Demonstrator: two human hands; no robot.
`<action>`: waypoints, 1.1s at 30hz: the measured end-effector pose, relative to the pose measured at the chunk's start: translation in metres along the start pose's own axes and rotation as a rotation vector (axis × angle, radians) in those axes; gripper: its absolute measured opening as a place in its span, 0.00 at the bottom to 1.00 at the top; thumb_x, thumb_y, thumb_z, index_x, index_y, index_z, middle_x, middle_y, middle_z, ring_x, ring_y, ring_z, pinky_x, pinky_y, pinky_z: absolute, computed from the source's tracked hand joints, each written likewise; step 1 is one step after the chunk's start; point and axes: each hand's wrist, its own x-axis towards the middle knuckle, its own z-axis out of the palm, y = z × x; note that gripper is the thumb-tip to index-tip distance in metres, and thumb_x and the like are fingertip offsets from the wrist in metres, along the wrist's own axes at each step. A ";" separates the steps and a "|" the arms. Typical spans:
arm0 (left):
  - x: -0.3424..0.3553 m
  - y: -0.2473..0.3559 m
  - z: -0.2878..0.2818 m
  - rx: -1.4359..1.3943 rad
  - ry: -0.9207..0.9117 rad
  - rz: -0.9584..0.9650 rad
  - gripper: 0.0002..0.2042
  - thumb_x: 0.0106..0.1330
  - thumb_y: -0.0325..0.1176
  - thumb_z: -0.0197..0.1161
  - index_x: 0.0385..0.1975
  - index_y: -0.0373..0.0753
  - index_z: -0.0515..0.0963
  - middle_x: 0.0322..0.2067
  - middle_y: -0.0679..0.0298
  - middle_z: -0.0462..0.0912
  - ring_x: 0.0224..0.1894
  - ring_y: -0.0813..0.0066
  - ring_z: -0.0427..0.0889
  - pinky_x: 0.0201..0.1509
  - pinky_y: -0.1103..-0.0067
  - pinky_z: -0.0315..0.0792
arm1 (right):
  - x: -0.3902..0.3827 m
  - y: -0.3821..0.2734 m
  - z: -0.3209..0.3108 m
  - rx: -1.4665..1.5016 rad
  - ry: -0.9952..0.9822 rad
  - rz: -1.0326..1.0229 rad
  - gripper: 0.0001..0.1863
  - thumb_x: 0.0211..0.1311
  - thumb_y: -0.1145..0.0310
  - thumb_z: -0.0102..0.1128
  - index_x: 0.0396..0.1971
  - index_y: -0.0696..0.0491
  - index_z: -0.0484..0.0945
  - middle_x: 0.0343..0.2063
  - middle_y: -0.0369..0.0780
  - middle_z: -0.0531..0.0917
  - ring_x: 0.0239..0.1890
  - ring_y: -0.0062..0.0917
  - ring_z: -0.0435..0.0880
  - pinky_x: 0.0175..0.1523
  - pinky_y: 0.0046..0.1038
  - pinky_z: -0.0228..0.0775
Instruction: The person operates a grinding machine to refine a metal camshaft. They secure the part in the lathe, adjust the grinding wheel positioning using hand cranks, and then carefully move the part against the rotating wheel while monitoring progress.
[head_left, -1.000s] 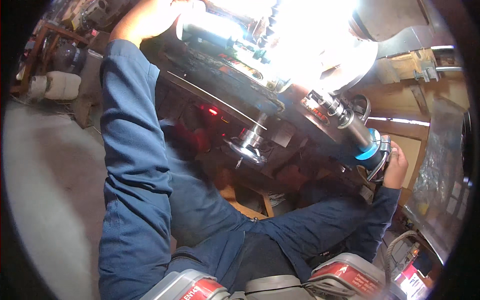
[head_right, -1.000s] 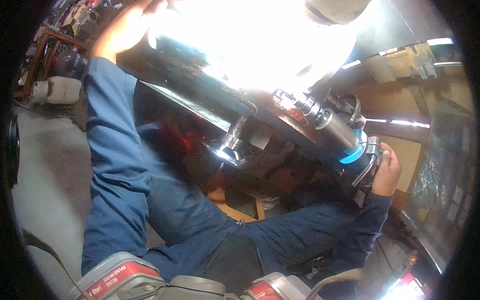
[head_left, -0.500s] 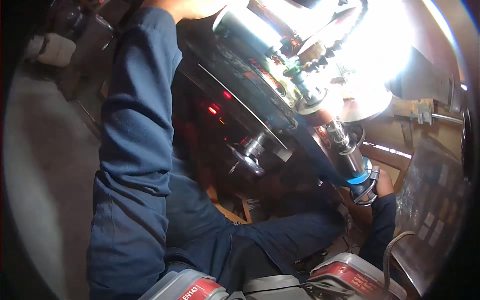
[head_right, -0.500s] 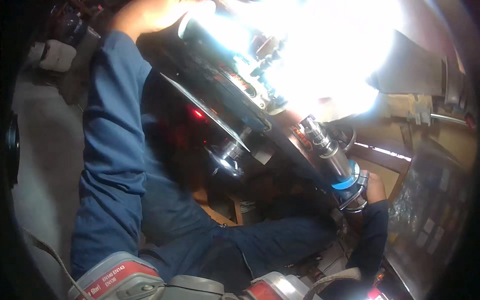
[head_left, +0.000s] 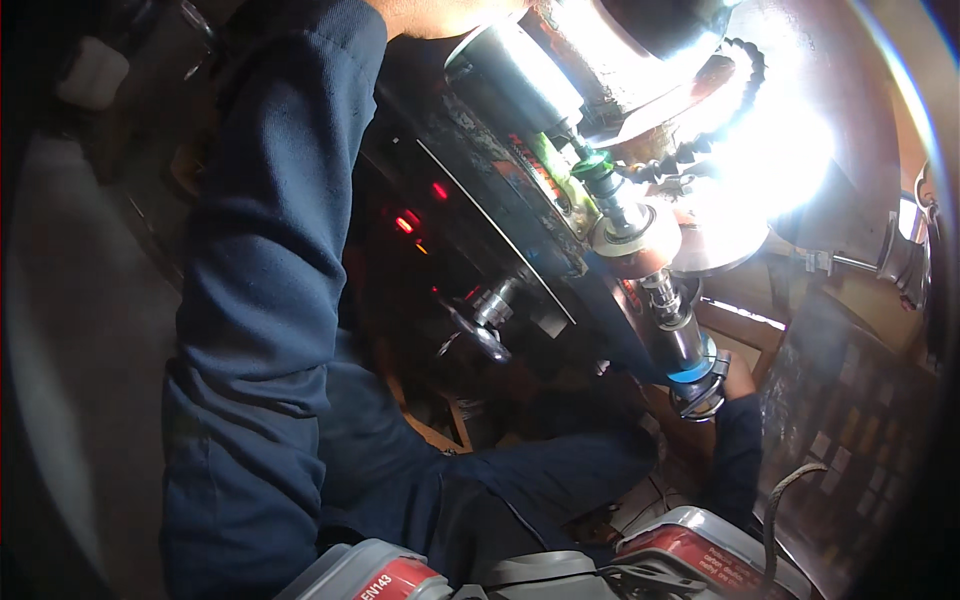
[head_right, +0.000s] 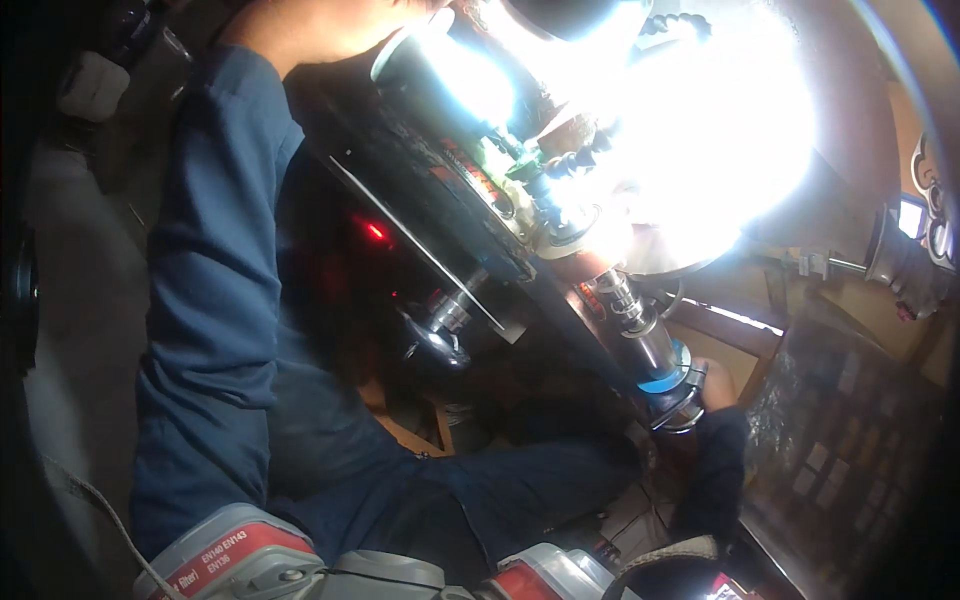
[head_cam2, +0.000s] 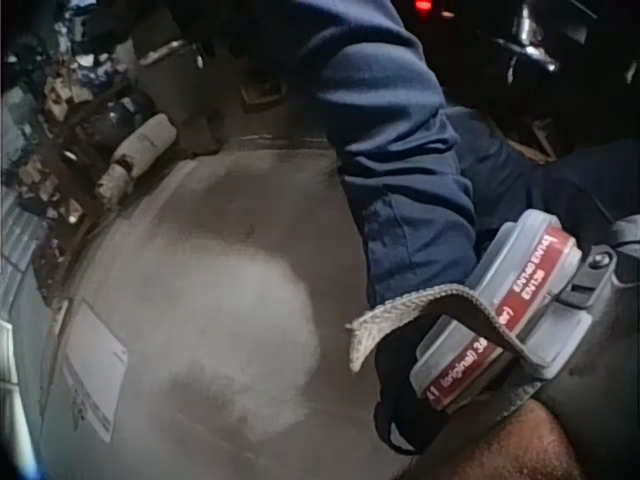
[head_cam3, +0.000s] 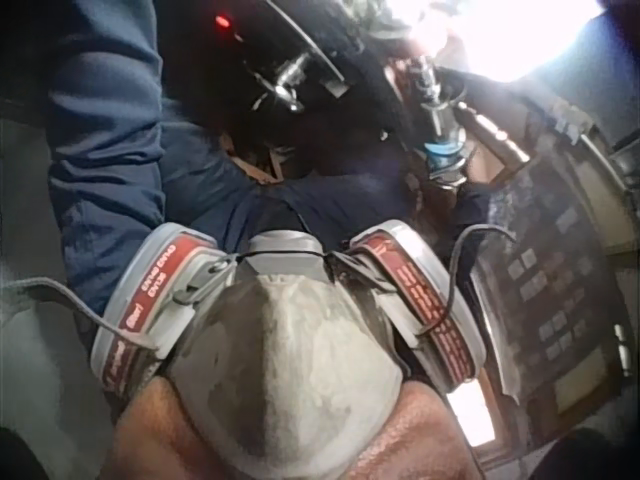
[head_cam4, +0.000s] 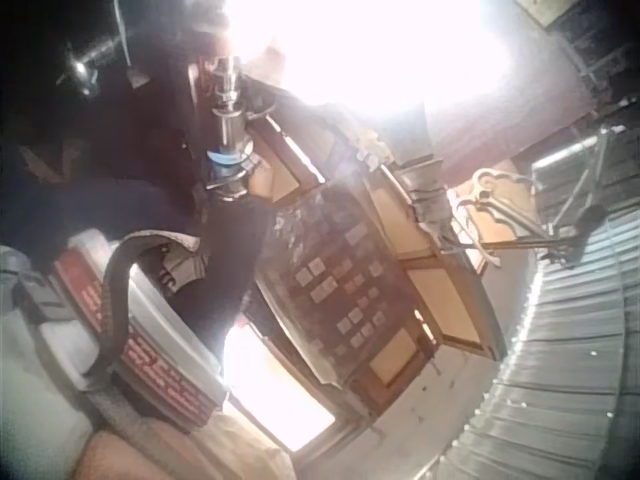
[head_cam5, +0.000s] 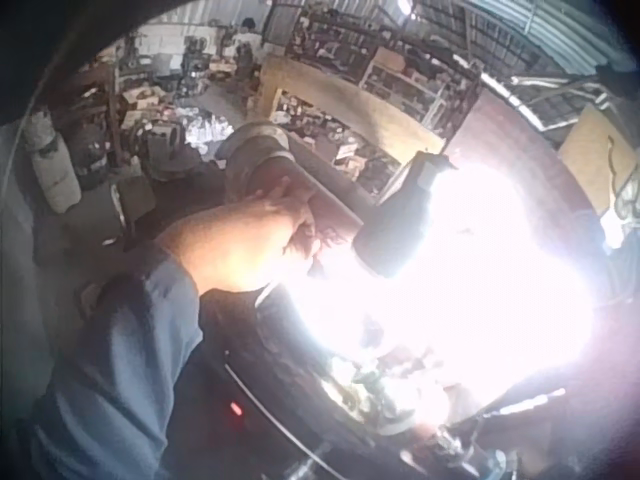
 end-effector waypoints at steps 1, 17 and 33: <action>0.000 0.001 -0.002 0.010 -0.031 -0.012 0.28 0.73 0.43 0.46 0.64 0.25 0.61 0.64 0.34 0.61 0.68 0.46 0.62 0.72 0.65 0.58 | -0.008 0.000 0.005 0.116 0.079 -0.021 0.16 0.68 0.65 0.48 0.39 0.59 0.83 0.31 0.38 0.84 0.34 0.23 0.83 0.40 0.26 0.74; -0.001 0.005 0.001 -0.053 0.014 -0.015 0.25 0.74 0.41 0.43 0.59 0.24 0.65 0.64 0.34 0.61 0.68 0.43 0.62 0.72 0.65 0.58 | -0.058 -0.043 0.130 0.445 1.296 -0.203 0.25 0.74 0.59 0.43 0.59 0.63 0.66 0.55 0.52 0.74 0.54 0.36 0.77 0.61 0.37 0.67; -0.004 0.007 -0.003 0.126 0.030 0.126 0.18 0.65 0.30 0.50 0.49 0.21 0.72 0.51 0.39 0.76 0.60 0.51 0.74 0.65 0.67 0.68 | -0.036 -0.005 0.033 0.422 0.415 0.004 0.16 0.72 0.64 0.49 0.37 0.58 0.82 0.33 0.35 0.84 0.35 0.16 0.80 0.41 0.24 0.73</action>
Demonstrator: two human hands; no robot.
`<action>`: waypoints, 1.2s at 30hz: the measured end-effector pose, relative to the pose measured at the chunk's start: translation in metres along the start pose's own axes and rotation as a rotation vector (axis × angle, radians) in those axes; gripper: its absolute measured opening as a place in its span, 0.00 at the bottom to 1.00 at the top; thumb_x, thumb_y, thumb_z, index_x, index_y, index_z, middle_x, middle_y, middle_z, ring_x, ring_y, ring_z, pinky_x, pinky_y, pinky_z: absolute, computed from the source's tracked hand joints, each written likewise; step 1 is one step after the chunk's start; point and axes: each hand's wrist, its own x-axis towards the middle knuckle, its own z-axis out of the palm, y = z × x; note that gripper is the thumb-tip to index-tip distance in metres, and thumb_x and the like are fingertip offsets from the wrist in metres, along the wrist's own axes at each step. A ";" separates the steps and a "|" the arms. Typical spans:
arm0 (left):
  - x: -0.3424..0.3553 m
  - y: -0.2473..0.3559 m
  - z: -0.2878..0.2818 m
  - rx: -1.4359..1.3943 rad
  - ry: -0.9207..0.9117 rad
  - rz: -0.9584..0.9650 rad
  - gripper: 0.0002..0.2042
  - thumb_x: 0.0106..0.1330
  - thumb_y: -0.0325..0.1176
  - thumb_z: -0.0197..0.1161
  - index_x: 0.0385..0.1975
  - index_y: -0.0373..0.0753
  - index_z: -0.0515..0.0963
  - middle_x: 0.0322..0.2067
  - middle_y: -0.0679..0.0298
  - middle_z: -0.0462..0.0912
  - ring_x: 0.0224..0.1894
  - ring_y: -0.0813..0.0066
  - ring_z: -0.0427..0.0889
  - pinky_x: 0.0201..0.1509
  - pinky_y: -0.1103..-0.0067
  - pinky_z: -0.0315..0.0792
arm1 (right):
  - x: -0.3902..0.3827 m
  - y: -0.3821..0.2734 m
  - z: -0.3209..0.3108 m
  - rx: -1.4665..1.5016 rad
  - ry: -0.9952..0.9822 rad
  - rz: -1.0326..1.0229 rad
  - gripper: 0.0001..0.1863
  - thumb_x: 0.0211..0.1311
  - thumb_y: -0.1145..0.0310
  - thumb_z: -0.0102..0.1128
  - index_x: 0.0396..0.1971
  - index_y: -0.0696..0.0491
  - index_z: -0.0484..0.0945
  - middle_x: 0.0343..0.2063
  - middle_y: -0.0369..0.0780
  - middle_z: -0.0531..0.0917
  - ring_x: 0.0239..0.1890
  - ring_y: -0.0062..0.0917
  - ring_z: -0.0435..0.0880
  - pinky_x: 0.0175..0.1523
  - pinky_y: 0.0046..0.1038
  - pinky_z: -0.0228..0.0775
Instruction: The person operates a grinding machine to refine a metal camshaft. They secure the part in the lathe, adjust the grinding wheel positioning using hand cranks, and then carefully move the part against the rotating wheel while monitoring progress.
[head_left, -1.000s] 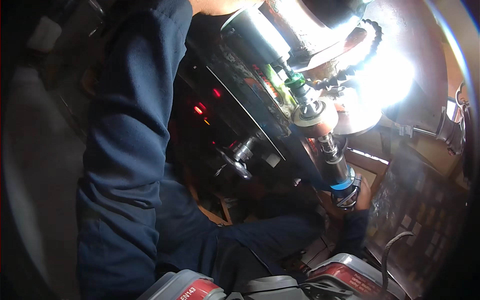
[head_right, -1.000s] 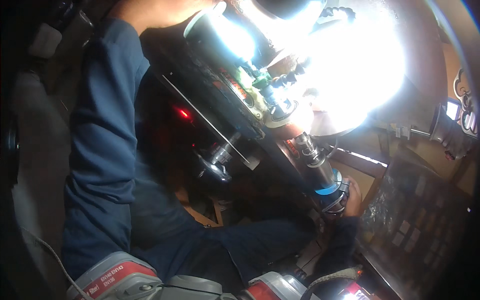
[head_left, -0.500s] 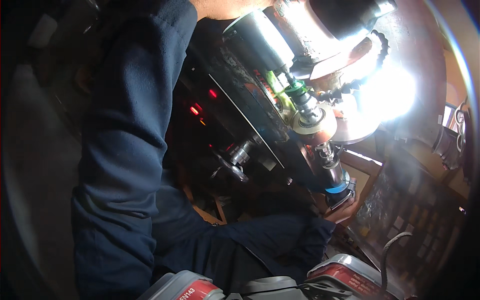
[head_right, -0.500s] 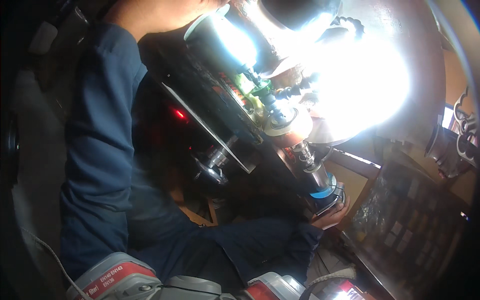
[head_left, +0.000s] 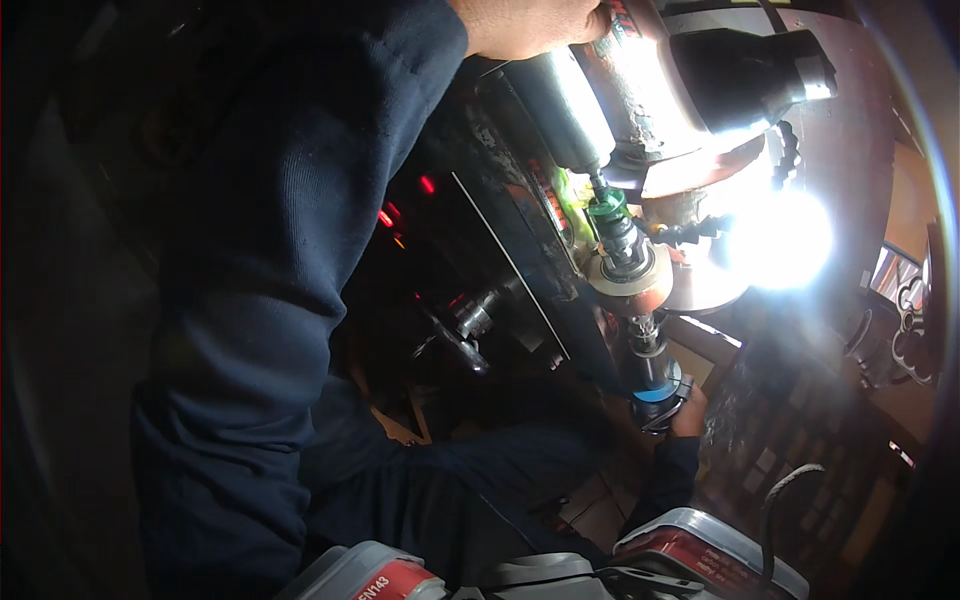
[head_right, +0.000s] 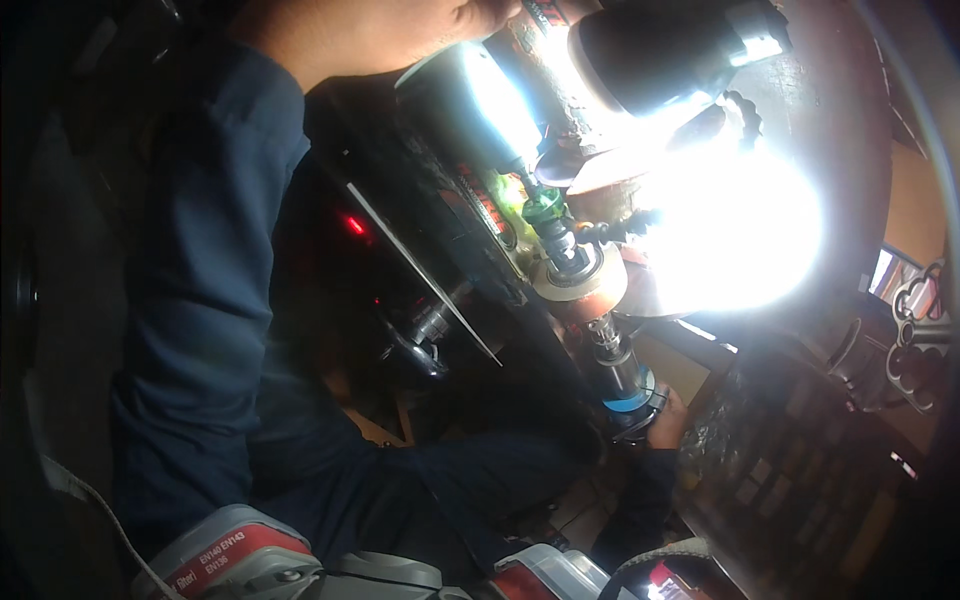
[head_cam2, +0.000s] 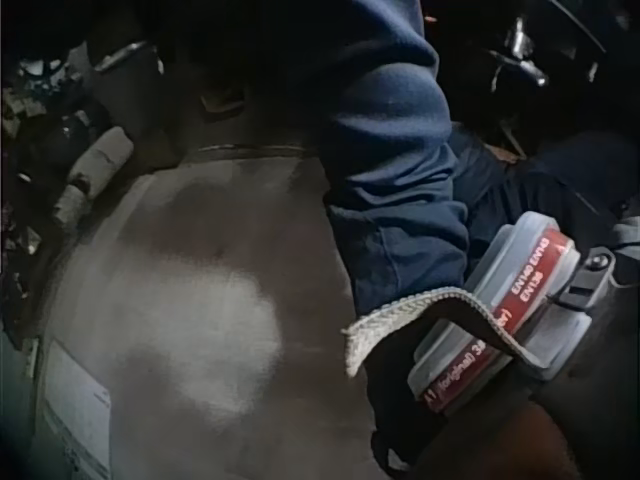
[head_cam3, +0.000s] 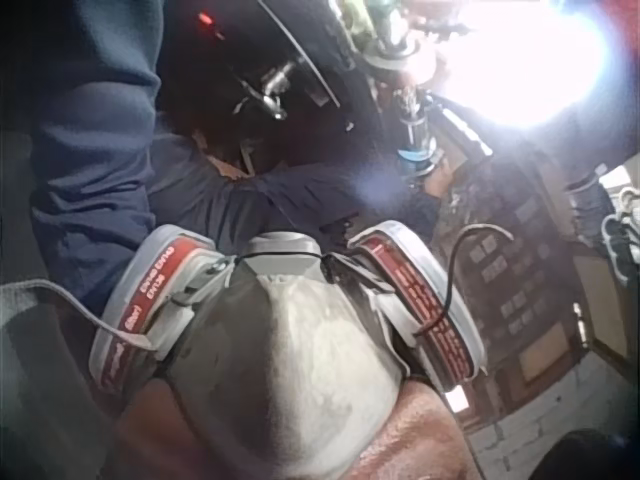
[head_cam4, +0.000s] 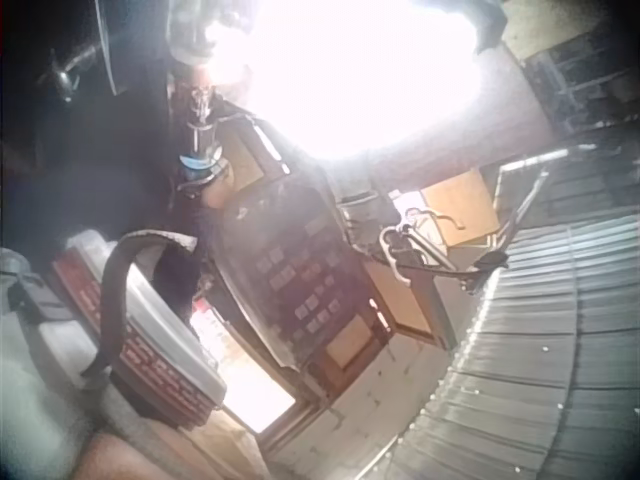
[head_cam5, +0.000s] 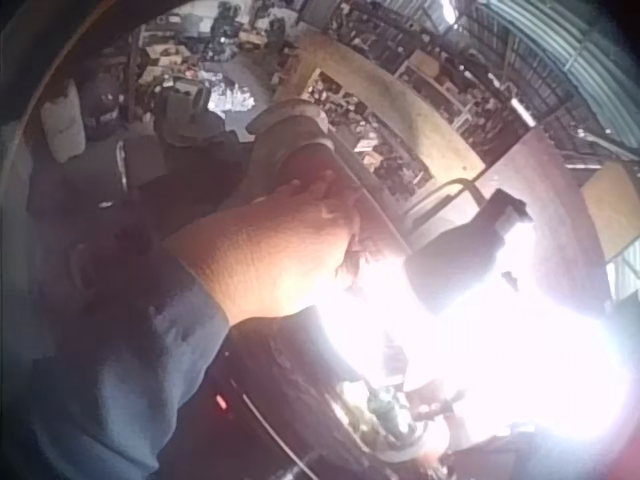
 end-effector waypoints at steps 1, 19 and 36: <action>-0.002 -0.001 0.024 -0.040 0.334 -0.003 0.17 0.63 0.31 0.51 0.44 0.23 0.75 0.47 0.42 0.78 0.57 0.53 0.76 0.63 0.67 0.70 | -0.001 -0.004 -0.002 -0.006 0.005 0.009 0.16 0.72 0.64 0.49 0.37 0.58 0.82 0.33 0.35 0.84 0.35 0.16 0.80 0.41 0.24 0.73; 0.007 -0.001 0.034 0.190 0.274 0.151 0.13 0.63 0.30 0.53 0.38 0.25 0.78 0.44 0.44 0.81 0.50 0.56 0.81 0.60 0.70 0.72 | 0.038 -0.036 -0.013 -0.359 -0.408 0.275 0.15 0.71 0.67 0.47 0.41 0.59 0.82 0.34 0.37 0.85 0.37 0.20 0.81 0.44 0.25 0.73; -0.005 -0.010 0.009 0.099 0.290 0.142 0.12 0.65 0.32 0.54 0.37 0.28 0.79 0.43 0.46 0.81 0.44 0.53 0.82 0.54 0.66 0.74 | 0.054 -0.040 -0.016 -0.413 -0.464 0.312 0.15 0.70 0.65 0.48 0.39 0.58 0.82 0.34 0.36 0.84 0.37 0.19 0.80 0.43 0.24 0.72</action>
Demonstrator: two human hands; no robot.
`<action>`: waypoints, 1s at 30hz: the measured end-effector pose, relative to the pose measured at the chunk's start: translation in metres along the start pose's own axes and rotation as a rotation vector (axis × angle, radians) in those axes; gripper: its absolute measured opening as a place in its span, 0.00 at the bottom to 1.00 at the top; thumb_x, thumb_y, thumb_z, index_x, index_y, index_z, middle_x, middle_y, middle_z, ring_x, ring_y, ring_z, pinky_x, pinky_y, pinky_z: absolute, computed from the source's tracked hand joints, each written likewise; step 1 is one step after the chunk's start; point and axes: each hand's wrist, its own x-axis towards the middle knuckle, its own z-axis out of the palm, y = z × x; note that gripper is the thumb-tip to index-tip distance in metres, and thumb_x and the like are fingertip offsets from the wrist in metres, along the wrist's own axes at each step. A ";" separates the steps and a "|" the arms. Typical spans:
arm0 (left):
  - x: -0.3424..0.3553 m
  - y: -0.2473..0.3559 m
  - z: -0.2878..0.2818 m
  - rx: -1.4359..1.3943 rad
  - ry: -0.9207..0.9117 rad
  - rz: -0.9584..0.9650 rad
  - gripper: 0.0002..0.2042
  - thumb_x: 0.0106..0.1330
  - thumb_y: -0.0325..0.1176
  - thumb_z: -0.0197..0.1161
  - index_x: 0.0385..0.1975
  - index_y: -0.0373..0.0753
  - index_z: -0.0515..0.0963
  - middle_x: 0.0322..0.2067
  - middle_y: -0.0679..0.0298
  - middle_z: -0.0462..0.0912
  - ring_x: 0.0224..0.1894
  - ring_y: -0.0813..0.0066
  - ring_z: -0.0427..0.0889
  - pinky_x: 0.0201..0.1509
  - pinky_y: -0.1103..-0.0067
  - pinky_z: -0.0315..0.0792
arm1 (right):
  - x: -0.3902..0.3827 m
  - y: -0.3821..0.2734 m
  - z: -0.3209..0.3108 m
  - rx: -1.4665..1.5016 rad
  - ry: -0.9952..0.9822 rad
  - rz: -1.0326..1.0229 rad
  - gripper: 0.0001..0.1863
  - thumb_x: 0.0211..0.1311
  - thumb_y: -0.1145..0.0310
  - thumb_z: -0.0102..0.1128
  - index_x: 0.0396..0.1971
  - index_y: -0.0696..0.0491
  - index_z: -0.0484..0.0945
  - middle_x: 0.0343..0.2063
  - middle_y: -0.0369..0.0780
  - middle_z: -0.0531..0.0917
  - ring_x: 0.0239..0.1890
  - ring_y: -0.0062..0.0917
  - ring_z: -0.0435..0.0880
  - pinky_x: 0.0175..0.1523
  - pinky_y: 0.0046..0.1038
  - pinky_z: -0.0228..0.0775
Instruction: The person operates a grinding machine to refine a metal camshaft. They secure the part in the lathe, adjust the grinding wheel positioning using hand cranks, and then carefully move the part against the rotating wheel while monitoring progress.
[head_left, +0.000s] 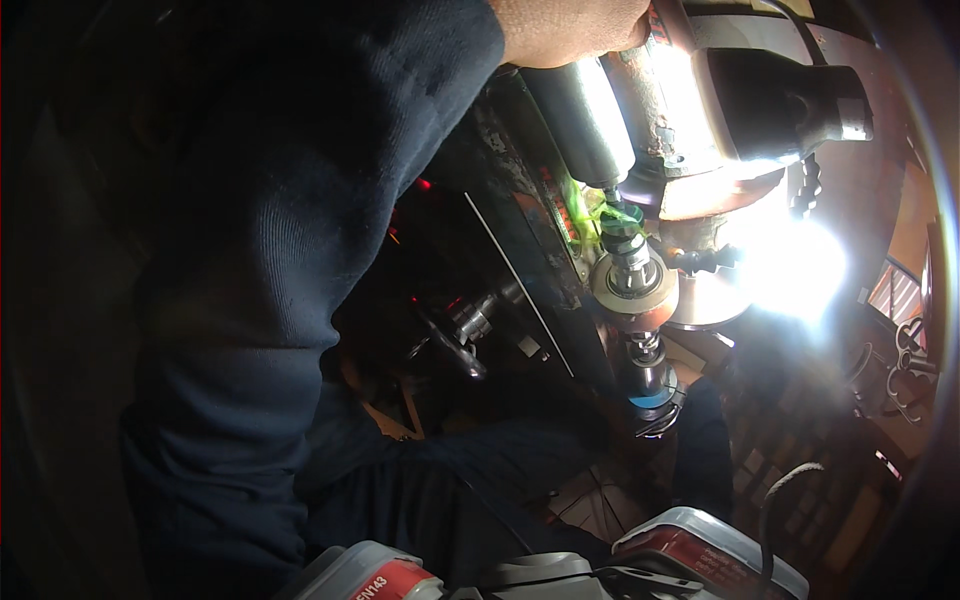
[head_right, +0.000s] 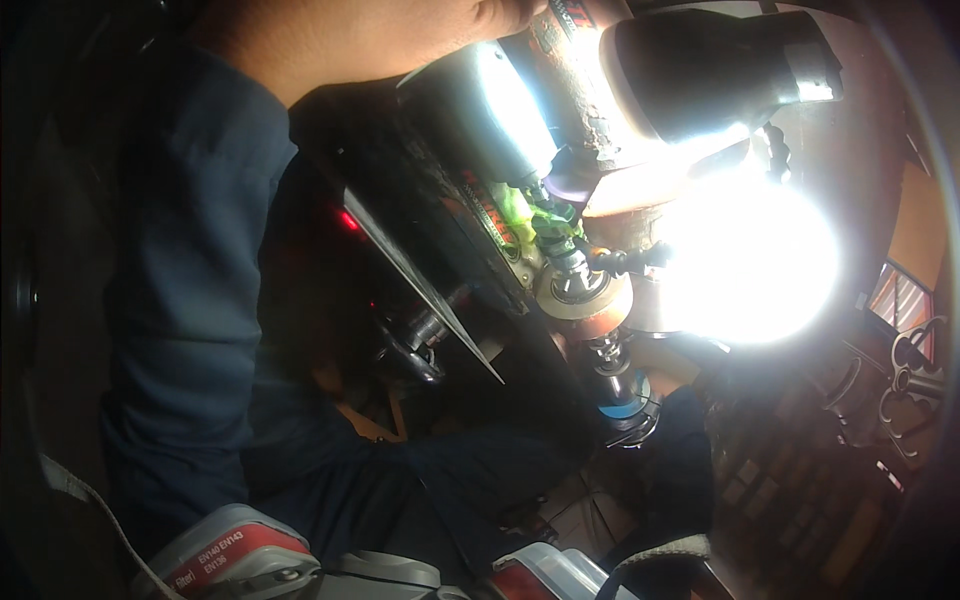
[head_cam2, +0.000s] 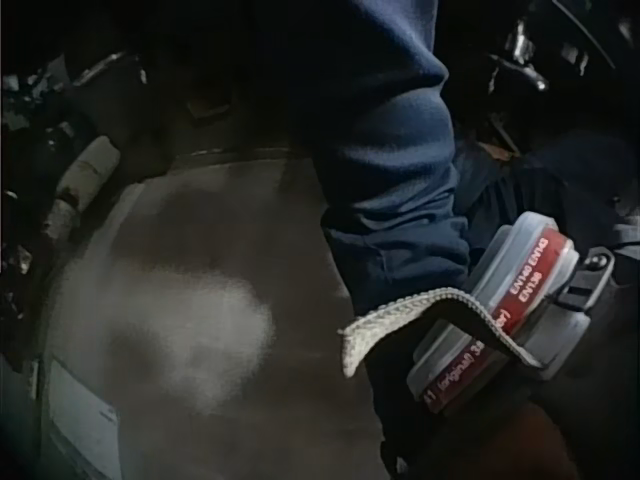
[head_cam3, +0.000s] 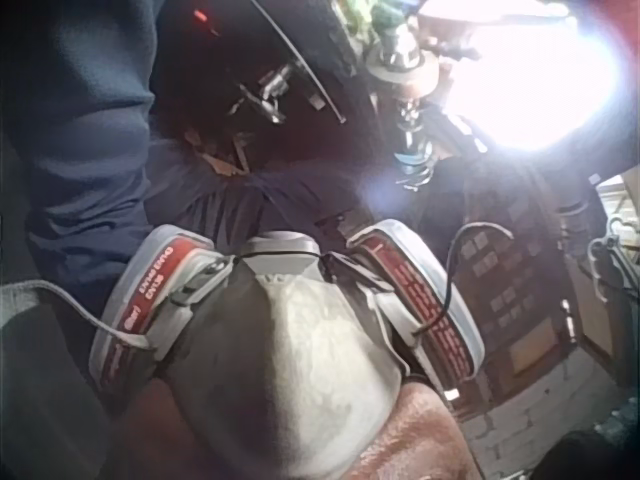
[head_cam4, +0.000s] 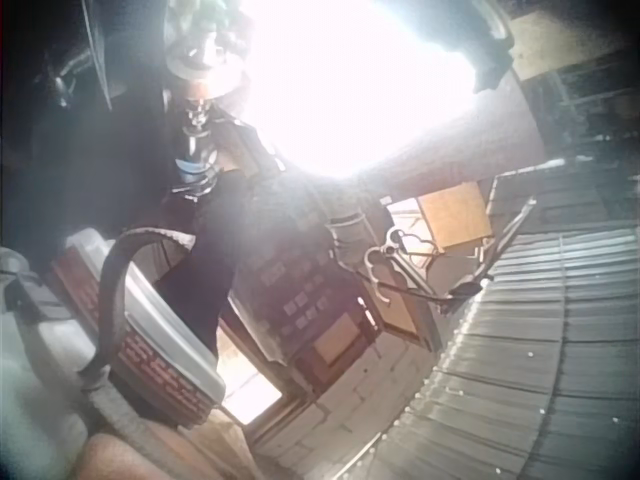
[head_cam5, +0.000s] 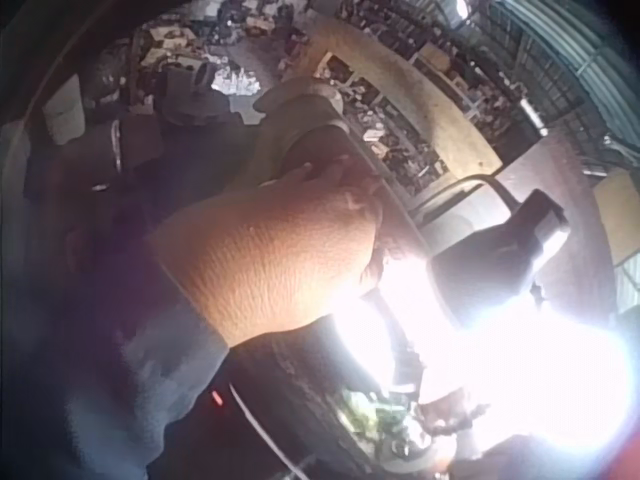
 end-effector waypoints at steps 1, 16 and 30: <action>0.001 0.001 0.001 -0.014 -0.001 0.009 0.12 0.65 0.32 0.54 0.37 0.29 0.79 0.43 0.46 0.81 0.44 0.52 0.82 0.53 0.66 0.74 | -0.001 0.005 0.003 0.009 0.007 0.003 0.15 0.70 0.65 0.48 0.39 0.58 0.82 0.34 0.36 0.84 0.37 0.19 0.80 0.43 0.24 0.72; 0.004 0.030 -0.019 -0.544 0.593 -0.564 0.13 0.66 0.33 0.62 0.48 0.34 0.77 0.44 0.55 0.83 0.45 0.67 0.82 0.48 0.75 0.74 | -0.044 0.009 0.137 0.602 1.309 -0.509 0.20 0.71 0.69 0.45 0.58 0.61 0.72 0.57 0.48 0.74 0.58 0.33 0.73 0.64 0.32 0.61; -0.110 0.256 0.001 -0.586 -0.739 -0.529 0.38 0.49 0.57 0.74 0.50 0.31 0.72 0.42 0.46 0.80 0.46 0.45 0.79 0.51 0.64 0.72 | -0.008 0.060 0.190 -0.174 1.846 -0.663 0.31 0.73 0.56 0.45 0.64 0.65 0.57 0.53 0.63 0.71 0.53 0.54 0.77 0.57 0.44 0.69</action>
